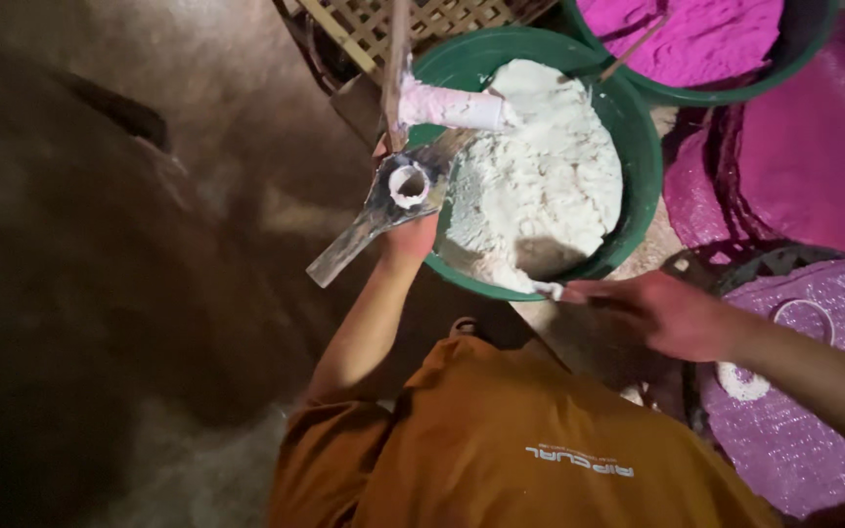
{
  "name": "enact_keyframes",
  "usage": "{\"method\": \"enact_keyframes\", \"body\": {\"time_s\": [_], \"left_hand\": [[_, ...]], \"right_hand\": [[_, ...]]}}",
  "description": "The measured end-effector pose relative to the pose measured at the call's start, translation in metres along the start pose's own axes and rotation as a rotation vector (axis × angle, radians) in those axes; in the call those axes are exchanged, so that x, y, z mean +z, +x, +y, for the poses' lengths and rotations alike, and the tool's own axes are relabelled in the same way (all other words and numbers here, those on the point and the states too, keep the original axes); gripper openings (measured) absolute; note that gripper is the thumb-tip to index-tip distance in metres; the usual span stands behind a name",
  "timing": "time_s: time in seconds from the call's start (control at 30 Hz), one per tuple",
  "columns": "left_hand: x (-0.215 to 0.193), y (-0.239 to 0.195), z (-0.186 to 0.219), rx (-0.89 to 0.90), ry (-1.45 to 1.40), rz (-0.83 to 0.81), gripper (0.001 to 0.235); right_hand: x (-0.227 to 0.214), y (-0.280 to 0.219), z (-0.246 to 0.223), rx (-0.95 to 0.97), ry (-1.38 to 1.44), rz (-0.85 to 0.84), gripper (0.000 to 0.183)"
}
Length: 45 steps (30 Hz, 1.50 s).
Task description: The person scoops pink and white dough from separate basins, places the pink dough into a circular mold on a tray, and presses it with a wooden tool. They then add white dough into the center of the pink rings and press again, repeating the process to form multiple layered dough rings.
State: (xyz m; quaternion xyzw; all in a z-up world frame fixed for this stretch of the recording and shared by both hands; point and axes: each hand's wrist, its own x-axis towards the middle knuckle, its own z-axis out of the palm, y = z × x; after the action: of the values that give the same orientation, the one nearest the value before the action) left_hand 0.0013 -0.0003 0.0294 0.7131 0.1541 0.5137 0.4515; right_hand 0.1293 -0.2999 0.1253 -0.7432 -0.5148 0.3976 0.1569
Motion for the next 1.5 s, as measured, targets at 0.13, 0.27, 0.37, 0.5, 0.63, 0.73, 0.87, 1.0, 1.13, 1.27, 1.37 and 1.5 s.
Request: {"method": "enact_keyframes", "body": {"time_s": [0.13,0.27,0.37,0.5,0.63,0.73,0.87,1.0,1.13,1.27,1.37,1.5], "left_hand": [[0.015,0.005,0.023,0.158,0.332,-0.200,0.066],[0.020,0.002,0.052,0.293,0.633,-0.471,0.074],[0.028,0.004,0.062,0.213,0.478,-0.649,0.075],[0.043,-0.008,0.060,0.044,0.511,-0.787,0.084],[0.039,-0.010,0.042,0.128,0.418,-0.728,0.078],[0.029,-0.003,0.025,0.159,0.365,-0.651,0.063],[0.036,0.013,0.022,0.056,0.040,-0.362,0.064],[0.055,0.017,0.040,-0.101,0.135,-0.303,0.081],[0.056,0.037,0.042,-0.111,0.614,-0.279,0.078],[0.055,0.037,0.034,0.089,0.647,-0.423,0.070],[0.072,0.033,0.027,0.181,0.726,-0.462,0.064],[0.080,0.034,0.014,0.063,0.733,-0.470,0.061]], "right_hand": [[-0.045,-0.034,0.007,0.361,-0.006,-0.050,0.045],[-0.091,-0.028,-0.009,0.288,-0.014,-0.033,0.046],[-0.102,-0.012,-0.046,0.284,-0.577,0.102,0.042],[-0.052,0.017,-0.091,0.249,-1.123,0.004,0.049],[-0.039,0.005,-0.097,-0.227,-1.162,0.267,0.060],[-0.053,-0.038,-0.096,-0.025,-1.100,0.358,0.055],[-0.066,-0.039,-0.095,0.651,-0.635,0.147,0.054],[-0.017,0.037,-0.059,-0.312,0.586,0.712,0.044],[0.028,0.044,-0.009,-0.117,0.091,0.720,0.051],[0.012,0.025,0.021,-0.176,0.158,0.713,0.044],[-0.008,0.034,0.024,-0.120,0.109,0.759,0.043],[0.008,0.047,0.003,-0.123,0.080,0.757,0.050]]}}
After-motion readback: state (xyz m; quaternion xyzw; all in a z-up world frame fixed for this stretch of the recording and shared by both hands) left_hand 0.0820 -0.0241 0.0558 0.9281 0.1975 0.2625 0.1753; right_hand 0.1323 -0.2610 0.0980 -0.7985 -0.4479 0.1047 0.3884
